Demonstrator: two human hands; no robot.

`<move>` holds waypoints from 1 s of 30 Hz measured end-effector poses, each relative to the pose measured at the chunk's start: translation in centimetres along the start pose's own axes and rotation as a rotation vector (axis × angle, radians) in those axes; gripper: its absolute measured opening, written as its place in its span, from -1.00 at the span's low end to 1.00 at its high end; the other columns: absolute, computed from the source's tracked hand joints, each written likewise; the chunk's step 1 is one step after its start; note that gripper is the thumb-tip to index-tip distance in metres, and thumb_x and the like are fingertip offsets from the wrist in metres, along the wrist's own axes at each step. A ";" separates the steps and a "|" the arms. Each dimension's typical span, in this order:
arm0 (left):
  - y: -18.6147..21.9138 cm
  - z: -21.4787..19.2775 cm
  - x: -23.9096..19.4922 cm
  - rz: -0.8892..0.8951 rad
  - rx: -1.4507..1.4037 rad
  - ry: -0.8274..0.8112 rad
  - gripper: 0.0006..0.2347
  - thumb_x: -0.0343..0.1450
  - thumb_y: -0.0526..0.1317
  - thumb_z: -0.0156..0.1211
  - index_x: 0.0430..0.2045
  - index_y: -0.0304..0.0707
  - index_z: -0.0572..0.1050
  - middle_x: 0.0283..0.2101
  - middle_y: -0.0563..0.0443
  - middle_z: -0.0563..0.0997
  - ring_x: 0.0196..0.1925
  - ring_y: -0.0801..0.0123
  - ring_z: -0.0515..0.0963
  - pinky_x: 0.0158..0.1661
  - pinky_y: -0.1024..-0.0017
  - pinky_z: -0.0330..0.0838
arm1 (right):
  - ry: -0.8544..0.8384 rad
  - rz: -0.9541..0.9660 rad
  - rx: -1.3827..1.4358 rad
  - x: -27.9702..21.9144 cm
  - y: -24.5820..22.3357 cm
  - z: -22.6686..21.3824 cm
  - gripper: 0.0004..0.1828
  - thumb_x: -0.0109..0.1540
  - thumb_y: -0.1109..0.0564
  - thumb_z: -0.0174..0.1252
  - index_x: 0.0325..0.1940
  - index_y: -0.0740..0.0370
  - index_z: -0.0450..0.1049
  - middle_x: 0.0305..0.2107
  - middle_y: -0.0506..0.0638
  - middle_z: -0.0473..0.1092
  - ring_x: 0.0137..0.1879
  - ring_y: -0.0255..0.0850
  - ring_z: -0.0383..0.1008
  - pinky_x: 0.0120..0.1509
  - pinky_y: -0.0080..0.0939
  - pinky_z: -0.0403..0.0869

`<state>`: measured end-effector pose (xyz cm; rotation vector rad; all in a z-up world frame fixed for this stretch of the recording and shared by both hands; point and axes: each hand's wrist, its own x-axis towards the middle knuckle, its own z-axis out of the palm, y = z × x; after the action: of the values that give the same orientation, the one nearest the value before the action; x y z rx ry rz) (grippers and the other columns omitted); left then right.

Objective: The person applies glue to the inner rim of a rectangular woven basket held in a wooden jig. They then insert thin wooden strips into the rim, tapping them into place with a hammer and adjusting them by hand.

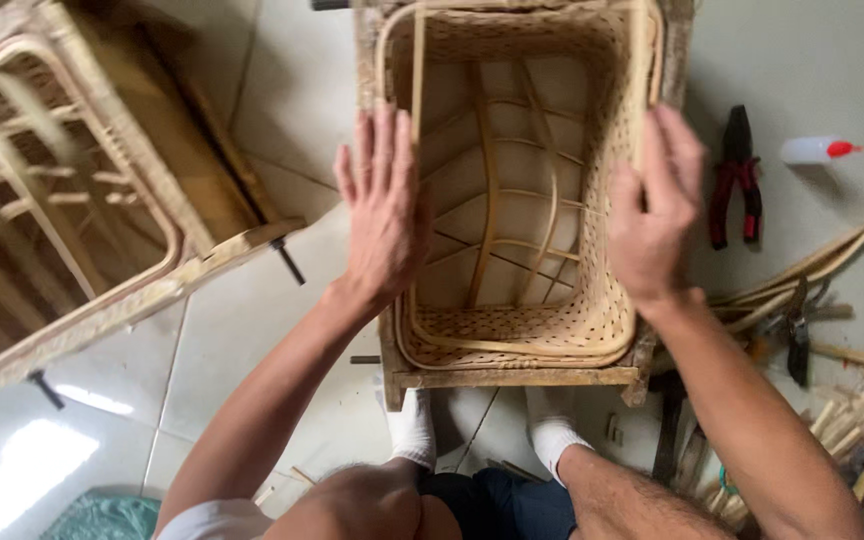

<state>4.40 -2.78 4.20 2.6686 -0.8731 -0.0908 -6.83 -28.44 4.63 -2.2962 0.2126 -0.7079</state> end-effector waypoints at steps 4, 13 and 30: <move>-0.5 0.3 -0.6 0.022 -0.162 -0.021 -0.35 0.49 -0.42 -0.08 0.53 -0.40 -0.17 0.60 -0.35 -0.18 0.66 -0.14 -0.25 0.56 -0.08 -0.36 | -0.081 0.015 -0.210 -1.2 0.9 0.9 -0.61 0.44 0.37 0.09 0.37 0.48 0.39 0.34 0.25 0.26 0.31 0.03 0.32 0.36 -0.05 0.43; -0.1 0.0 -3.8 0.120 -0.126 0.129 -0.38 0.42 -0.38 0.16 0.42 -0.33 0.10 0.48 -0.37 0.12 0.54 -0.20 0.06 0.44 -0.06 -0.01 | -0.191 0.055 -0.434 -1.8 1.2 -0.1 -0.49 0.49 0.29 0.14 0.54 0.30 0.31 0.54 0.30 0.04 0.65 0.23 -0.11 0.76 0.21 0.01; 2.8 -0.8 -7.4 0.597 0.093 -0.723 -0.38 0.62 0.08 -0.36 -0.93 -0.11 0.30 -0.82 0.07 0.35 -0.70 0.29 0.26 -0.49 0.29 0.26 | -0.211 0.115 -0.407 -2.0 0.9 -1.4 -0.33 0.37 0.26 0.16 0.56 0.37 0.16 0.51 0.23 0.04 0.53 0.22 0.17 0.59 0.08 0.27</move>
<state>-3.05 -0.34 5.61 2.3229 -1.8806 -0.9174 -9.21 -29.20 4.01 -2.6968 0.4171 -0.3836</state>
